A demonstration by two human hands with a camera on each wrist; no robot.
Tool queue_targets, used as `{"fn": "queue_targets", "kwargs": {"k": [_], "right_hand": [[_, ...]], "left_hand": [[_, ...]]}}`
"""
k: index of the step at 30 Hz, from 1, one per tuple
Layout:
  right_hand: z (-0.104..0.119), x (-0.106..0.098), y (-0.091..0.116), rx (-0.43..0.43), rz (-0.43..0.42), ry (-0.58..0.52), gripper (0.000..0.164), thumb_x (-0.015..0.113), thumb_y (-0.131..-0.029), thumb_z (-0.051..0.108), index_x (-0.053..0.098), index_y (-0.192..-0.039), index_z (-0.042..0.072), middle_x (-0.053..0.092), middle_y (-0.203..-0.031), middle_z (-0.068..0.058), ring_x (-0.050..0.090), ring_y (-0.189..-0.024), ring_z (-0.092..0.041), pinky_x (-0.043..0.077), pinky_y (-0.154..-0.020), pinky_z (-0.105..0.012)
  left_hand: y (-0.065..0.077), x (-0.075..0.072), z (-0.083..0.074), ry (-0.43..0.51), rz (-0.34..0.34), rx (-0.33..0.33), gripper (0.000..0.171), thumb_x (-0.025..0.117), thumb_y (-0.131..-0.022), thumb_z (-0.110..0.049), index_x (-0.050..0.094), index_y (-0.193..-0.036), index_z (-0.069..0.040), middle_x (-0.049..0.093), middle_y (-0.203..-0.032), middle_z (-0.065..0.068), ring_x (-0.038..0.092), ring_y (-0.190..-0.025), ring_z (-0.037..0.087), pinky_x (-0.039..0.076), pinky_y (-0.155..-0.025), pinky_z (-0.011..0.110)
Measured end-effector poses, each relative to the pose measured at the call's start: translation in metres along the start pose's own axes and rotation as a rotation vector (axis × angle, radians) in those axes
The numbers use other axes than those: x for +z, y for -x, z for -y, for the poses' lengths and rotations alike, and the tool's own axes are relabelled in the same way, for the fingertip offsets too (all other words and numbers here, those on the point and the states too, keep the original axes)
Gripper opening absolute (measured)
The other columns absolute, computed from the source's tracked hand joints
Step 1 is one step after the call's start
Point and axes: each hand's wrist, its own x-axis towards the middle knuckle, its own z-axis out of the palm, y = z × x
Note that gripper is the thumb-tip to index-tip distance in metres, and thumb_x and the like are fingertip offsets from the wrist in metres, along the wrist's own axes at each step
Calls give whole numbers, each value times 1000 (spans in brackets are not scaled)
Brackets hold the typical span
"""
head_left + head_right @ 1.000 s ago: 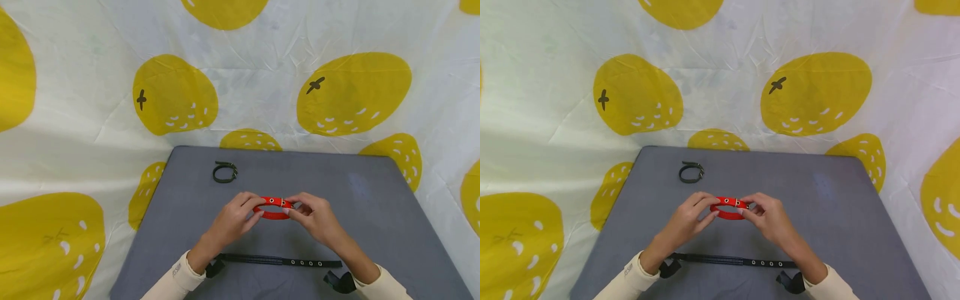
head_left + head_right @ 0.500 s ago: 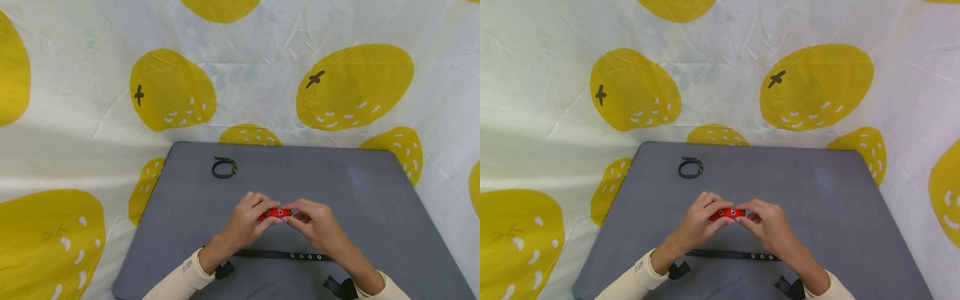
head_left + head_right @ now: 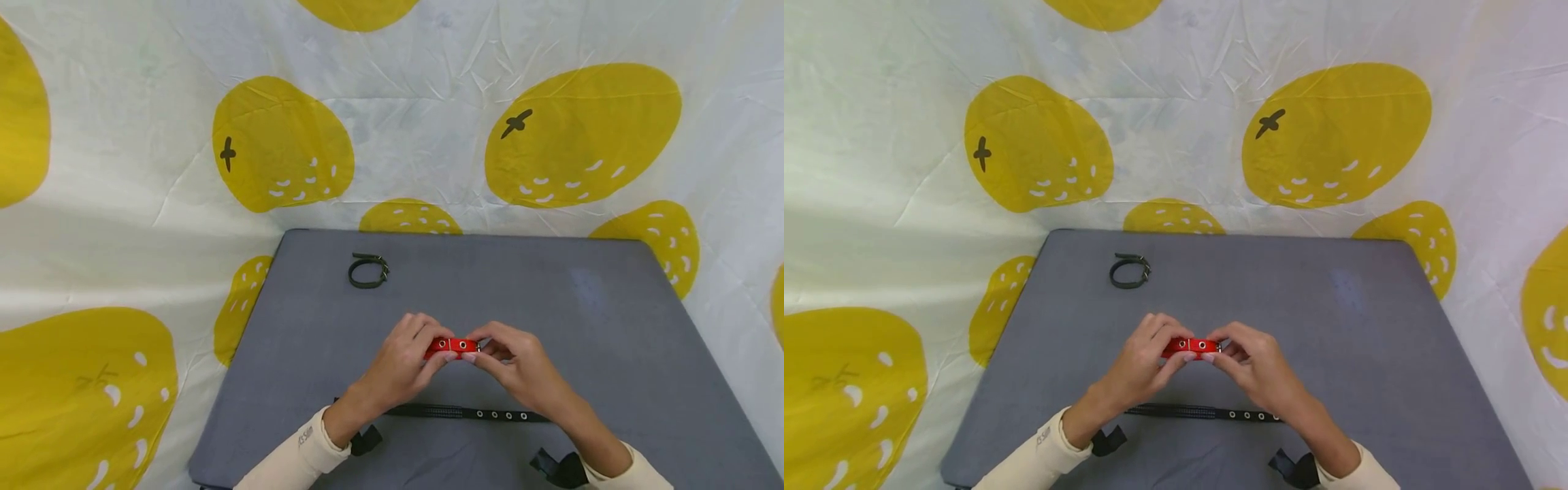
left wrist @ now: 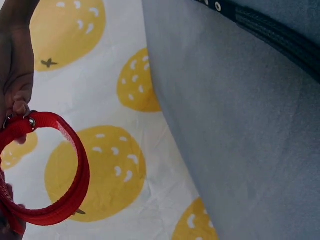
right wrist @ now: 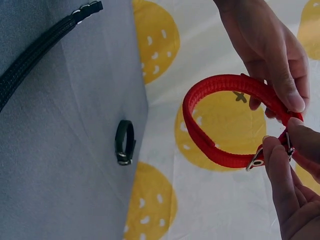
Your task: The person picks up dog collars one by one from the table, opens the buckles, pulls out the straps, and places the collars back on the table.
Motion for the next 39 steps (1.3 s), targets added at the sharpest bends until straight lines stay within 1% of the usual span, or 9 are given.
{"fn": "queue_targets", "kwargs": {"k": [6,10,14,18,22,25,30,34,39], "right_hand": [[-9,-2,3,32,25,-35,32,73,-79,2,62,-104,17,64,-90,2,62,-67,-6,53,-60,-25],[-11,-1,4,60,35,-68,28,71,-82,4,61,-105,15,66,-83,3,63,-65,-6,53,-59,-25],[-14,1,5,67,24,-113,26,69,-83,1,59,-105,11,67,-80,-1,64,-62,-8,53,-56,-26],[-14,4,4,63,15,-185,27,66,-83,-5,59,-107,7,67,-81,-8,66,-63,-10,54,-57,-26],[-5,3,0,24,8,-251,31,65,-80,-14,59,-108,-1,64,-91,-14,66,-65,-12,53,-57,-26],[2,1,-3,-6,12,-266,33,66,-77,-18,59,-107,-6,61,-95,-14,64,-64,-13,52,-56,-25],[-5,0,0,-5,45,-234,37,70,-76,-13,59,-109,1,60,-81,-3,57,-54,-12,46,-48,-21],[-14,4,2,2,81,-248,38,72,-76,-10,60,-108,7,57,-80,1,53,-51,-9,43,-44,-21],[-11,9,0,-124,80,-304,37,69,-74,-18,62,-104,2,56,-88,-5,52,-50,-6,44,-43,-20]], "left_hand": [[1,2,2,44,40,4,24,63,-92,-26,57,-107,-9,58,-93,-3,47,-75,4,40,-66,11],[3,4,7,111,56,5,23,62,-92,-23,56,-109,-8,58,-95,-2,49,-77,4,43,-67,10],[4,6,12,184,57,1,22,61,-93,-22,56,-110,-8,59,-97,-1,50,-79,4,45,-68,11],[6,5,15,224,46,2,22,59,-94,-22,56,-110,-8,60,-98,0,51,-81,4,43,-70,9],[6,3,16,217,34,30,21,60,-94,-21,57,-109,-8,60,-98,0,51,-81,4,42,-70,10],[5,0,15,203,46,48,20,63,-92,-20,59,-108,-8,60,-99,-1,51,-81,5,42,-70,10],[4,-2,12,196,116,49,23,65,-90,-19,58,-110,-9,60,-102,-2,51,-87,3,43,-75,11],[5,-1,12,245,168,32,23,62,-93,-20,56,-112,-10,60,-104,-2,51,-89,2,43,-76,10],[7,1,16,350,185,19,21,59,-95,-21,55,-112,-9,59,-104,-1,50,-87,2,45,-73,12]]}}
